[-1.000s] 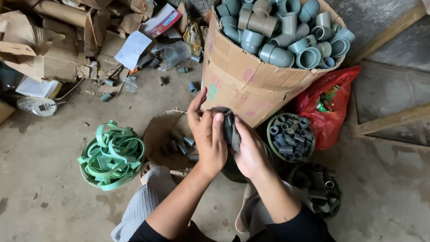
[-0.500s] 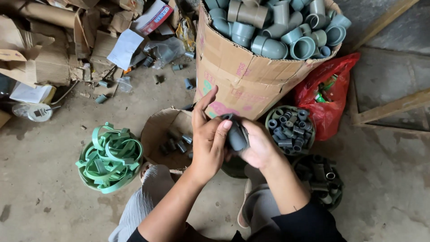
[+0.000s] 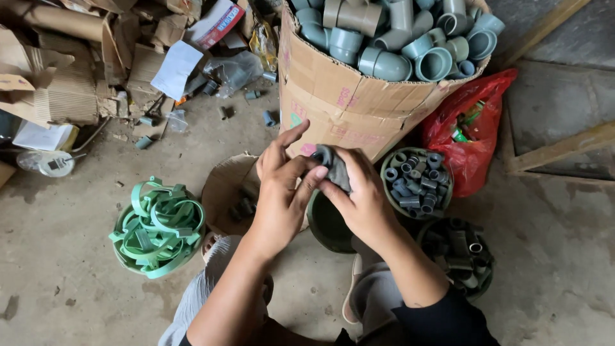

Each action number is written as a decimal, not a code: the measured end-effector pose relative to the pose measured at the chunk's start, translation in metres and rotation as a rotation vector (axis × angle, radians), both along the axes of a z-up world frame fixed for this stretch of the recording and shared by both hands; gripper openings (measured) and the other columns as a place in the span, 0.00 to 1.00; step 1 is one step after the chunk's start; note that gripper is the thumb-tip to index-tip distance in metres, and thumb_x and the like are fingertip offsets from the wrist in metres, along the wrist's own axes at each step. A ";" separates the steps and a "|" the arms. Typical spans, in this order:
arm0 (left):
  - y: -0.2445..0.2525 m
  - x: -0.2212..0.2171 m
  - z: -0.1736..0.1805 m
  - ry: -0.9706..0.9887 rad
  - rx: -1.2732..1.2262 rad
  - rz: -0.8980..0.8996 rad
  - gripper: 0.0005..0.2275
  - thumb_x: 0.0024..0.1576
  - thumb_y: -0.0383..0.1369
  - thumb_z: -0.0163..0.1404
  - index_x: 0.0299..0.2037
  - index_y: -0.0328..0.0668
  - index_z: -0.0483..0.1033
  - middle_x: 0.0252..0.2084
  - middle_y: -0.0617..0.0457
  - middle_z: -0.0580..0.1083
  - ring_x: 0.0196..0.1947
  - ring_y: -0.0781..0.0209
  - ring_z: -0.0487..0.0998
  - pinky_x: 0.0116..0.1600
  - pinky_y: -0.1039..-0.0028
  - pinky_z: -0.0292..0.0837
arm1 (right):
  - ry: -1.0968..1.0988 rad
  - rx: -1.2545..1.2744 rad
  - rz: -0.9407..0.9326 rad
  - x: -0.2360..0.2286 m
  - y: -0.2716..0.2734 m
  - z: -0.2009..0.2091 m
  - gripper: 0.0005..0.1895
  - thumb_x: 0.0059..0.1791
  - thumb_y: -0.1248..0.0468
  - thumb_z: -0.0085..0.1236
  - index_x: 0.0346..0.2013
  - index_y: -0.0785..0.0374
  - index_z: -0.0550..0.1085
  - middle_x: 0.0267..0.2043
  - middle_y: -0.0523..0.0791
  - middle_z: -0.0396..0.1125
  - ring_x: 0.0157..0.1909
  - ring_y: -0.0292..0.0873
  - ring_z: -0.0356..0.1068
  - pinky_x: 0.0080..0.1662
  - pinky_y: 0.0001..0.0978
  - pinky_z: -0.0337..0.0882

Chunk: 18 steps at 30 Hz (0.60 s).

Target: The person sits on the floor and repeatedly picks up small gray pipe fittings from a cardboard box. They wipe each fitting with a dark cloth and place it into a green bucket. The person handles the fittings one at a time, turning them over to clean different sides.

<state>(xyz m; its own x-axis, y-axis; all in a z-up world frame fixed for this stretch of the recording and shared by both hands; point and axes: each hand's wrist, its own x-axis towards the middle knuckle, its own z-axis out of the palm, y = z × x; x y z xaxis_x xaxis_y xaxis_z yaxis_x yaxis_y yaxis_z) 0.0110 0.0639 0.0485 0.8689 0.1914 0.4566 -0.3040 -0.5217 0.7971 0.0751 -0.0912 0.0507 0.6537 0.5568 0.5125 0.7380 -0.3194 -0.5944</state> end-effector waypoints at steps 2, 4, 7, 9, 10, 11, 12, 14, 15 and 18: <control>0.001 0.001 0.001 -0.071 -0.042 -0.016 0.11 0.64 0.37 0.50 0.33 0.39 0.74 0.68 0.42 0.64 0.66 0.37 0.66 0.65 0.44 0.55 | 0.397 0.146 0.105 0.000 0.007 0.005 0.20 0.49 0.65 0.65 0.54 0.63 0.74 0.42 0.48 0.70 0.46 0.41 0.70 0.51 0.42 0.73; -0.001 -0.001 0.007 -0.069 -0.142 -0.055 0.10 0.64 0.35 0.50 0.33 0.38 0.75 0.69 0.41 0.63 0.66 0.36 0.67 0.66 0.46 0.57 | 0.731 0.310 0.222 -0.006 0.003 0.016 0.15 0.49 0.64 0.63 0.50 0.64 0.75 0.38 0.44 0.70 0.41 0.38 0.71 0.45 0.37 0.76; 0.001 0.001 0.003 -0.079 -0.313 -0.103 0.09 0.64 0.32 0.49 0.33 0.35 0.76 0.69 0.40 0.62 0.65 0.36 0.68 0.67 0.47 0.59 | 1.363 0.577 0.467 0.000 -0.004 -0.012 0.15 0.51 0.59 0.60 0.47 0.67 0.74 0.36 0.49 0.71 0.36 0.46 0.74 0.36 0.43 0.80; 0.002 0.005 -0.004 -0.094 -0.390 -0.110 0.09 0.64 0.31 0.49 0.33 0.34 0.76 0.69 0.39 0.62 0.65 0.36 0.69 0.67 0.47 0.60 | 1.655 0.674 0.601 0.009 -0.006 -0.030 0.21 0.53 0.54 0.58 0.48 0.70 0.73 0.37 0.57 0.72 0.37 0.57 0.77 0.32 0.54 0.82; 0.001 0.006 -0.007 -0.098 -0.469 -0.066 0.09 0.66 0.31 0.47 0.38 0.34 0.77 0.68 0.40 0.62 0.64 0.40 0.70 0.68 0.49 0.60 | 1.776 0.682 0.628 0.013 -0.006 -0.032 0.24 0.54 0.50 0.56 0.49 0.71 0.72 0.38 0.58 0.71 0.36 0.55 0.77 0.31 0.52 0.81; 0.000 0.007 -0.011 -0.102 -0.549 -0.021 0.10 0.68 0.31 0.44 0.42 0.33 0.78 0.67 0.40 0.62 0.63 0.44 0.71 0.69 0.50 0.60 | 1.899 0.687 0.654 0.017 -0.005 -0.035 0.27 0.55 0.46 0.53 0.49 0.71 0.70 0.38 0.58 0.71 0.34 0.53 0.76 0.29 0.50 0.81; -0.007 0.008 -0.014 -0.100 -0.551 -0.021 0.10 0.68 0.31 0.44 0.42 0.33 0.78 0.67 0.40 0.62 0.63 0.44 0.71 0.69 0.50 0.60 | 1.900 0.687 0.651 0.016 -0.004 -0.030 0.27 0.55 0.46 0.53 0.49 0.71 0.70 0.38 0.58 0.71 0.34 0.53 0.76 0.29 0.50 0.81; -0.020 0.011 -0.021 -0.044 -0.660 0.159 0.11 0.70 0.30 0.40 0.42 0.30 0.74 0.63 0.33 0.68 0.65 0.36 0.70 0.68 0.50 0.59 | 1.743 0.718 0.301 0.015 0.000 -0.022 0.28 0.54 0.45 0.53 0.44 0.71 0.73 0.36 0.56 0.73 0.33 0.53 0.78 0.31 0.46 0.79; -0.023 0.015 -0.031 -0.041 -0.661 0.158 0.11 0.70 0.30 0.40 0.42 0.30 0.74 0.63 0.33 0.68 0.65 0.36 0.70 0.68 0.50 0.59 | 1.744 0.719 0.298 0.013 0.006 -0.025 0.28 0.54 0.45 0.53 0.44 0.71 0.73 0.36 0.56 0.73 0.33 0.53 0.78 0.31 0.46 0.79; -0.035 0.023 -0.053 0.085 -0.896 0.177 0.11 0.70 0.34 0.39 0.43 0.38 0.74 0.33 0.49 0.70 0.32 0.58 0.73 0.25 0.73 0.75 | 1.324 0.741 -0.018 0.012 0.019 -0.036 0.17 0.49 0.59 0.65 0.47 0.66 0.77 0.38 0.48 0.73 0.35 0.48 0.76 0.37 0.48 0.80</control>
<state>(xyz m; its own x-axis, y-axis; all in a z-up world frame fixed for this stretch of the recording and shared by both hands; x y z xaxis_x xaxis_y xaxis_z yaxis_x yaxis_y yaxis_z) 0.0345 0.0292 -0.0045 0.8171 0.5765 0.0092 -0.2006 0.2692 0.9420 0.0874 -0.0722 0.0144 0.8572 0.4321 -0.2800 -0.4416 0.3371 -0.8315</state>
